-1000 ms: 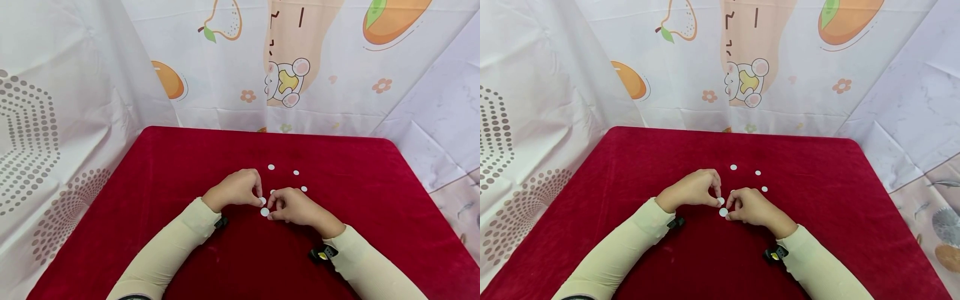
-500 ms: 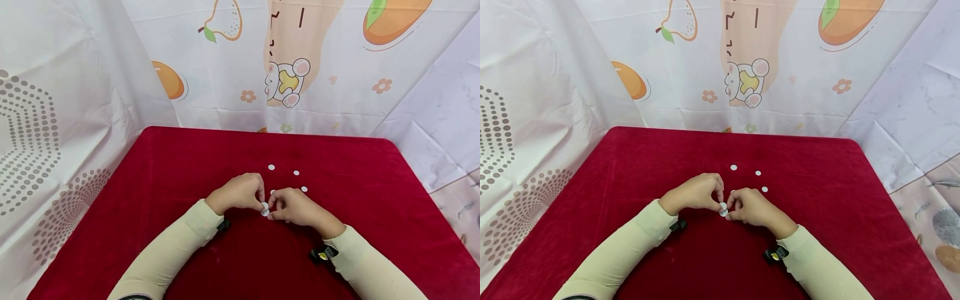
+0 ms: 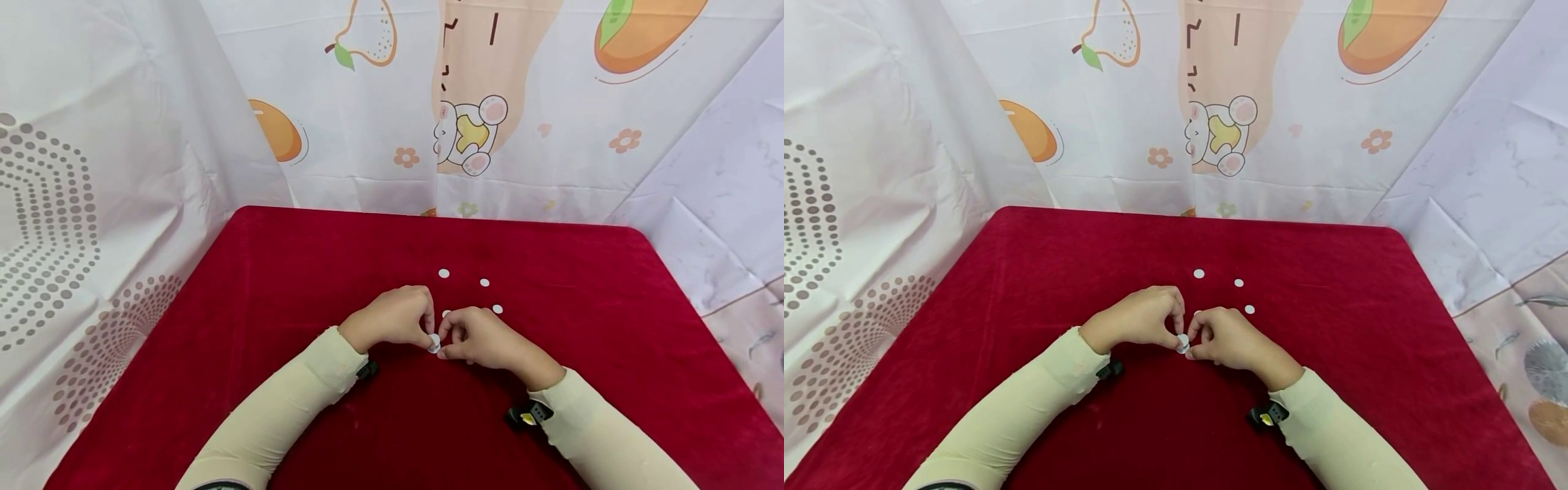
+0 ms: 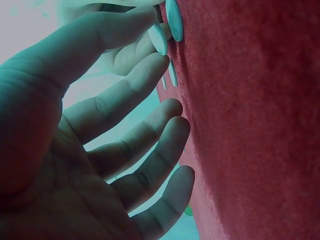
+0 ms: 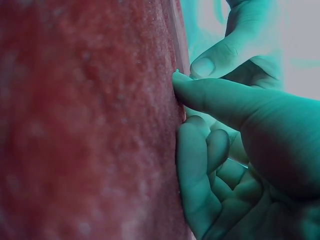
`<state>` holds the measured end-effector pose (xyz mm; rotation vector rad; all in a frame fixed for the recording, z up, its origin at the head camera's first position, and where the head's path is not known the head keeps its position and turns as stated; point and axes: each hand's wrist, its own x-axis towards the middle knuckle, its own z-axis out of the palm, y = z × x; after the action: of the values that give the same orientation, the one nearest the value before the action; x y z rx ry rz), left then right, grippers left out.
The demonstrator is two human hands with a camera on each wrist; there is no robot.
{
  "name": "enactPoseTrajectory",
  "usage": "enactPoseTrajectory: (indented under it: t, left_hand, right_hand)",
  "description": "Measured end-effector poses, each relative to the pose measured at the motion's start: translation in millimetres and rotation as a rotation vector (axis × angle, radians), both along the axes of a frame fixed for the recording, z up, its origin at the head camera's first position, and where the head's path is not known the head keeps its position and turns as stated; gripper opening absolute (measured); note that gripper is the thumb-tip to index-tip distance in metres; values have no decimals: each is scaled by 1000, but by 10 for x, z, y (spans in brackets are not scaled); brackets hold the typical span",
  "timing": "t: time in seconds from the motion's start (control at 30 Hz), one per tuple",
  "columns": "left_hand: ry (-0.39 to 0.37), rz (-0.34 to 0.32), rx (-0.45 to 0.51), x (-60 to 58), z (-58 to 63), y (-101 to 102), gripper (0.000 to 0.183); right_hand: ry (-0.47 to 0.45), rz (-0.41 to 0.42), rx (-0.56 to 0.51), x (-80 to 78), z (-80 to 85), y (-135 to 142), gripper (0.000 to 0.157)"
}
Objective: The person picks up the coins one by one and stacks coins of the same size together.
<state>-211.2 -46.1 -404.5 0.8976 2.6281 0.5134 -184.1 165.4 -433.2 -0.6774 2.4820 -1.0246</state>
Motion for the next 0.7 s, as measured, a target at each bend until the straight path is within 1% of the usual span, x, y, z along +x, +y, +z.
enactPoseTrajectory:
  t: [0.27,0.43,0.7]
  left_hand:
    - [16,1,-33,13,3,1,23]
    - [28,-10,-43,24,7,-7,23]
    - [21,-29,-27,53,19,9,24]
  right_hand:
    - [1,3,-2,3,8,0,16]
    - [-4,-1,1,7,18,-7,16]
    - [-9,3,-6,9,19,-3,16]
